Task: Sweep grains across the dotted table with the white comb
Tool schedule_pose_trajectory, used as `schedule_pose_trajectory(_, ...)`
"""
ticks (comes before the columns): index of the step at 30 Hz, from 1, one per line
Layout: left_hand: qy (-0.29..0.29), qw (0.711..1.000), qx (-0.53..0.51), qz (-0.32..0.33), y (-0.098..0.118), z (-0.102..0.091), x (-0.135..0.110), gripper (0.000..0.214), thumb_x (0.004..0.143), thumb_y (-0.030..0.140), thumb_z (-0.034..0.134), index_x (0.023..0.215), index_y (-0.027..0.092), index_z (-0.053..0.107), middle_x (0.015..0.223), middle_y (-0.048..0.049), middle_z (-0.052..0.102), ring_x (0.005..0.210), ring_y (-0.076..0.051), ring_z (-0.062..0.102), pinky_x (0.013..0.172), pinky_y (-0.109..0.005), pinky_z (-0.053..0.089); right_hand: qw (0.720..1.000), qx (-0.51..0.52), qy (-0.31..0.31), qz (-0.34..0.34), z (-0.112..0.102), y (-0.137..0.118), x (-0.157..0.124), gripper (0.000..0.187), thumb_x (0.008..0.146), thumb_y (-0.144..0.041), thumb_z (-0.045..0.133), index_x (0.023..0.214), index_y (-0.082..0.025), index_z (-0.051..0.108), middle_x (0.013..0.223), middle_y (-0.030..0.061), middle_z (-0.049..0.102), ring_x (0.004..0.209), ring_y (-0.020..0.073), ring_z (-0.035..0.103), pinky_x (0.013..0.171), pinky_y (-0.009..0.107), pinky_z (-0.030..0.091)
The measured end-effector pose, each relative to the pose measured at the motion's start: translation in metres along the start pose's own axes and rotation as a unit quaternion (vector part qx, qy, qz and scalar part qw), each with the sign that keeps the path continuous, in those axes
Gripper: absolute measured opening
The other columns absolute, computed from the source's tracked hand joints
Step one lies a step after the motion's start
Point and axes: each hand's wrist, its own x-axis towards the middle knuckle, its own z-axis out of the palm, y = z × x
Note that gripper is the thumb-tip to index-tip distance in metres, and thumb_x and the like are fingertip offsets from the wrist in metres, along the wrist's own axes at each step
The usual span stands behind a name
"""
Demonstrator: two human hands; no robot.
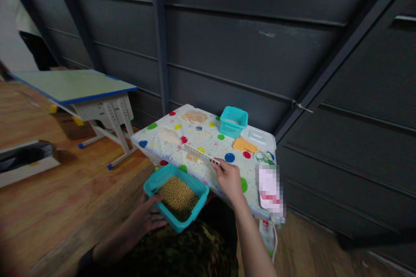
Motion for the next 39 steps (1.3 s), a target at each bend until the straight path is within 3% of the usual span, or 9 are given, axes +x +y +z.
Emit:
schedule_pose_trajectory(5,0.015,1.0,0.003,-0.001,-0.004,0.002,0.0,0.068,0.099,0.043,0.075,0.151,0.033,0.033,0.107,-0.0077,0.071,0.078,-0.027,0.082,0.083,-0.043,0.069,1.0,0.013,0.002,0.006,0.0,0.001,-0.004,0.032,0.097,-0.046,0.067,0.099,-0.026,0.092,0.1,0.0099,0.091,0.081,0.0323,0.086,0.082,0.042,0.069)
schedule_pose_trajectory(9,-0.006,1.0,-0.001,0.003,-0.008,0.003,0.0,0.063,0.097,0.043,0.078,0.145,0.033,0.037,0.105,-0.0059,0.071,0.077,-0.025,0.081,0.082,-0.042,0.069,1.0,0.027,-0.011,0.007,-0.007,0.007,-0.005,0.029,0.096,-0.045,0.068,0.099,-0.029,0.093,0.103,0.0082,0.091,0.089,0.0328,0.087,0.087,0.043,0.07)
schedule_pose_trajectory(14,0.007,1.0,0.006,-0.013,-0.004,0.005,0.0,0.06,0.098,0.04,0.075,0.143,0.031,0.037,0.104,-0.007,0.071,0.077,-0.026,0.081,0.079,-0.042,0.068,0.999,0.035,0.002,0.019,-0.015,0.017,-0.008,0.03,0.096,-0.047,0.069,0.099,-0.028,0.093,0.102,0.0083,0.091,0.089,0.0336,0.088,0.085,0.044,0.07)
schedule_pose_trajectory(22,-0.002,1.0,-0.006,0.005,-0.005,0.004,-0.002,0.089,0.077,0.051,0.092,0.143,0.031,0.036,0.104,-0.0045,0.067,0.077,-0.026,0.078,0.08,-0.042,0.066,0.998,0.046,-0.002,0.036,-0.015,0.017,-0.011,0.031,0.095,-0.05,0.071,0.097,-0.028,0.093,0.105,0.0094,0.091,0.096,0.0358,0.088,0.09,0.047,0.071)
schedule_pose_trajectory(30,-0.016,1.0,-0.017,0.003,-0.008,0.002,0.0,0.083,0.082,0.05,0.089,0.144,0.029,0.038,0.107,-0.0064,0.071,0.08,-0.025,0.079,0.083,-0.042,0.067,0.998,0.041,0.017,0.034,-0.01,0.008,-0.024,0.03,0.097,-0.051,0.072,0.101,-0.03,0.093,0.107,0.0083,0.091,0.097,0.034,0.088,0.087,0.045,0.072)
schedule_pose_trajectory(34,-0.002,1.0,-0.023,-0.006,-0.008,0.002,0.002,0.091,0.075,0.051,0.094,0.143,0.03,0.039,0.105,-0.0046,0.069,0.078,-0.026,0.078,0.082,-0.044,0.066,0.998,0.034,0.051,0.035,-0.012,0.007,-0.029,0.032,0.097,-0.053,0.072,0.1,-0.029,0.093,0.106,0.0083,0.091,0.098,0.0338,0.088,0.089,0.044,0.072)
schedule_pose_trajectory(39,-0.006,1.0,-0.012,0.001,-0.002,0.005,-0.004,0.099,0.067,0.053,0.096,0.143,0.028,0.037,0.105,-0.006,0.068,0.079,-0.027,0.078,0.083,-0.045,0.066,0.997,0.041,0.042,0.042,-0.02,0.006,-0.03,0.031,0.095,-0.053,0.074,0.095,-0.028,0.093,0.1,0.0086,0.091,0.09,0.0347,0.088,0.084,0.045,0.072)
